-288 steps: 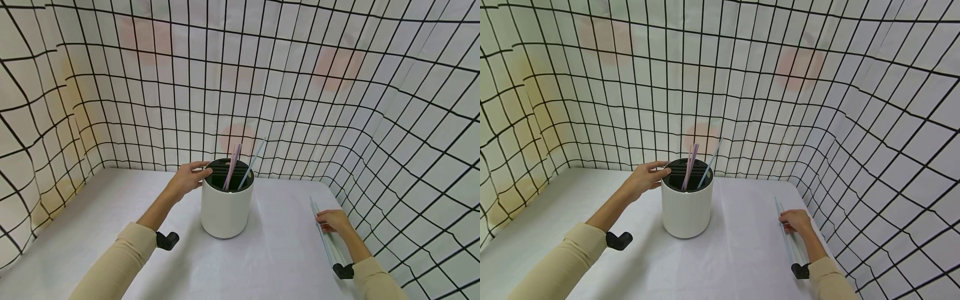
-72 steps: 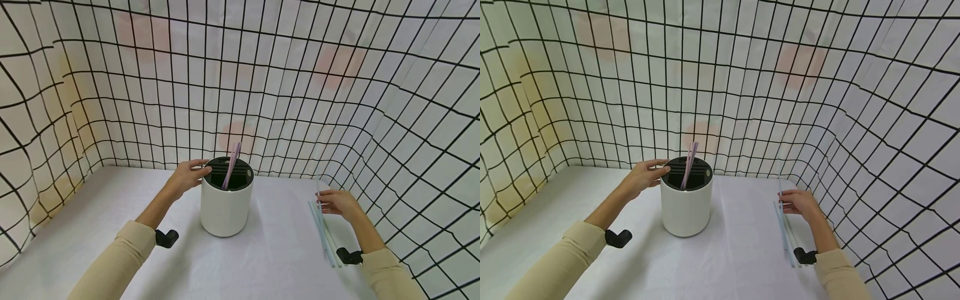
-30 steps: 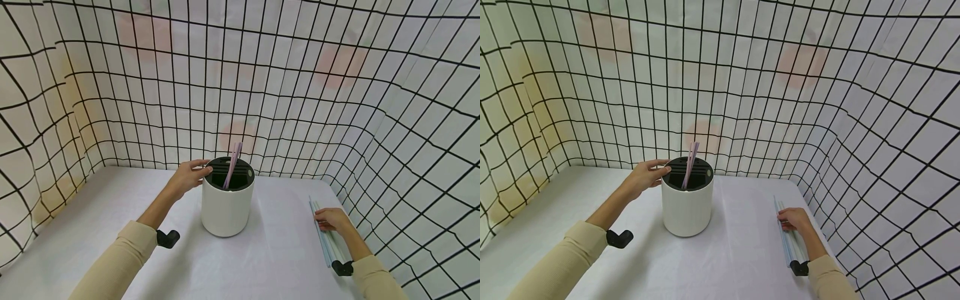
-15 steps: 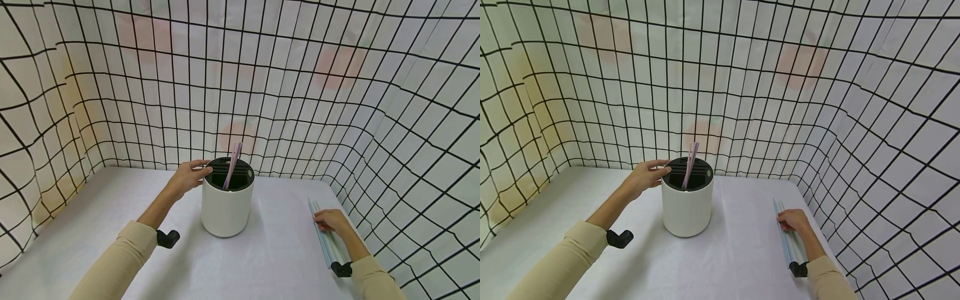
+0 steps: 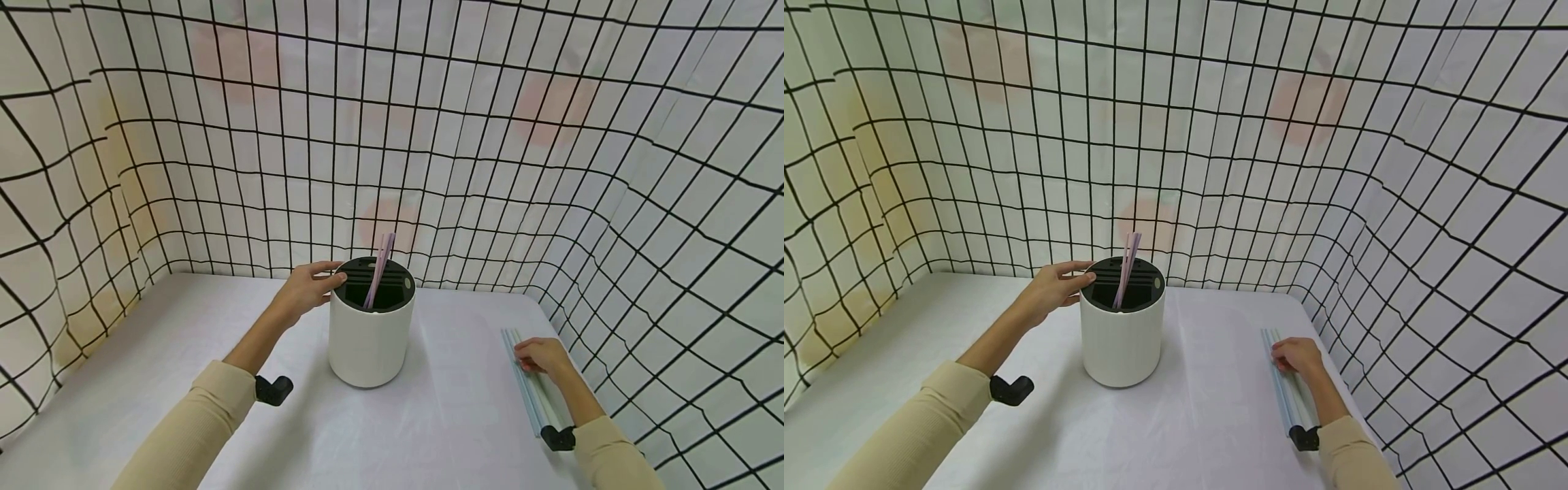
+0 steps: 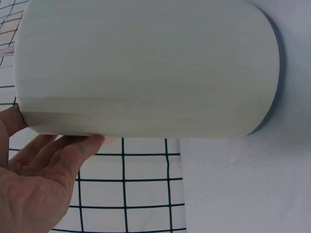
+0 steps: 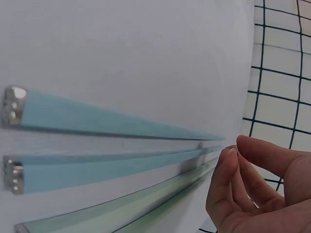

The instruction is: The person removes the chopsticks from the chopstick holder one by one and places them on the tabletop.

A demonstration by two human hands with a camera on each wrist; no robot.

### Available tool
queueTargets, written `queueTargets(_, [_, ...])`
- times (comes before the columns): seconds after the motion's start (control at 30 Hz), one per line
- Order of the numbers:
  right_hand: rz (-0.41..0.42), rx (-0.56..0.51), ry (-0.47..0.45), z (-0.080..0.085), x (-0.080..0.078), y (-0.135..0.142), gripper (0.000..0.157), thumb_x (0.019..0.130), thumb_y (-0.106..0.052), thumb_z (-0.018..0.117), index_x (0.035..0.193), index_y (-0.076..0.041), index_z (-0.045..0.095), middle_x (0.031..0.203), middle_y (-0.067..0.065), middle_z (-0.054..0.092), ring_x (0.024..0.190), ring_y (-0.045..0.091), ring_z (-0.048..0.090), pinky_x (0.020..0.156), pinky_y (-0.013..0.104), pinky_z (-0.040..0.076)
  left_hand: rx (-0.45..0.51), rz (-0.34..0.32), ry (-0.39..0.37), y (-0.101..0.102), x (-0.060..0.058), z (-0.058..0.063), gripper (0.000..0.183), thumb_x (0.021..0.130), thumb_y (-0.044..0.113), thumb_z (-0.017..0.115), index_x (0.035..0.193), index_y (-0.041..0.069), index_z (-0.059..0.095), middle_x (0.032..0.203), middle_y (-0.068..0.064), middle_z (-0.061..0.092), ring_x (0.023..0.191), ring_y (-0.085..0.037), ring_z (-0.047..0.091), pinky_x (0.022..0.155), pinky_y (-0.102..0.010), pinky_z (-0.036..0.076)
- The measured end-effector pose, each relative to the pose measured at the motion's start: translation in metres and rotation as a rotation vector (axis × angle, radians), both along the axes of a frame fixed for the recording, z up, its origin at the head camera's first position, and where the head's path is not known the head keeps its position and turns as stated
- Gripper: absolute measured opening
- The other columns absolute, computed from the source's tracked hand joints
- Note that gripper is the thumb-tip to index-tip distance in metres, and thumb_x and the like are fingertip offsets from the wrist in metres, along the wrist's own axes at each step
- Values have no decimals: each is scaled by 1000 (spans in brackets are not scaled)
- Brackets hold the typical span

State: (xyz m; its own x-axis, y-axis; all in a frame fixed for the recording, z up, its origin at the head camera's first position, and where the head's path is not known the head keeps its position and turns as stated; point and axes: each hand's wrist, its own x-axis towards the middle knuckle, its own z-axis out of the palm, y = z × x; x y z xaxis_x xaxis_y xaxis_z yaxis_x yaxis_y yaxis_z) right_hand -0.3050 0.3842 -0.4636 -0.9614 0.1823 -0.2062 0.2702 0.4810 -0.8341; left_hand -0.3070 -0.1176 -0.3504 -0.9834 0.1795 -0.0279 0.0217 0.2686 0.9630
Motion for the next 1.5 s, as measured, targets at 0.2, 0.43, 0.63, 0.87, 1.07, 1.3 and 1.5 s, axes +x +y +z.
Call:
queueTargets(0.2, [57, -2, 51, 22, -2, -15, 38, 95, -10, 69, 125, 14, 63, 90, 2, 74, 76, 11, 69, 67, 23, 62, -1, 2, 0, 0, 1, -1, 55, 103, 31, 62, 153, 14, 46, 149, -16, 54, 138, -32, 53, 111, -45, 50])
queueTargets(0.43, [126, 13, 140, 70, -3, -56, 39, 95, -20, 72, 126, 3, 66, 102, 7, 74, 81, 11, 70, 79, 27, 64, 0, 4, 4, 0, 2, 0, 55, 103, 30, 62, 153, 14, 46, 149, -16, 55, 138, -32, 53, 111, -46, 50])
queueTargets(0.63, [198, 3, 188, 111, -2, -102, 40, 95, -26, 73, 128, -4, 66, 114, 13, 73, 88, 12, 73, 92, 36, 62, 3, 2, 8, 1, 3, 1, 54, 103, 30, 62, 153, 14, 47, 149, -17, 55, 138, -32, 54, 111, -45, 50])
queueTargets(0.87, [264, -90, 268, 146, 6, -157, 33, 95, -22, 72, 123, -5, 67, 111, 12, 75, 90, 16, 74, 100, 40, 59, 3, 4, 11, 1, 3, 1, 54, 103, 30, 62, 153, 14, 47, 149, -17, 55, 137, -32, 54, 111, -45, 50])
queueTargets(1.07, [328, -154, 308, 164, 18, -197, 31, 93, -19, 73, 120, -5, 68, 106, 11, 77, 91, 21, 75, 108, 49, 52, -1, 6, 5, 0, 3, 1, 54, 103, 31, 62, 153, 15, 47, 149, -17, 55, 138, -32, 54, 111, -46, 50])
queueTargets(1.3, [437, -232, 344, 168, 25, -235, 32, 93, -17, 74, 119, -1, 66, 116, 25, 72, 104, 41, 71, 104, 47, 56, 13, 9, -7, -1, 2, 2, 54, 103, 30, 62, 153, 14, 46, 150, -17, 53, 139, -33, 53, 112, -47, 49])
queueTargets(1.5, [446, -181, 378, 161, 27, -255, 23, 93, -15, 75, 112, -5, 69, 109, 15, 76, 99, 41, 72, 96, 43, 60, 21, 4, -7, 0, 2, 2, 54, 103, 30, 62, 153, 14, 47, 150, -18, 53, 139, -32, 53, 112, -47, 49])
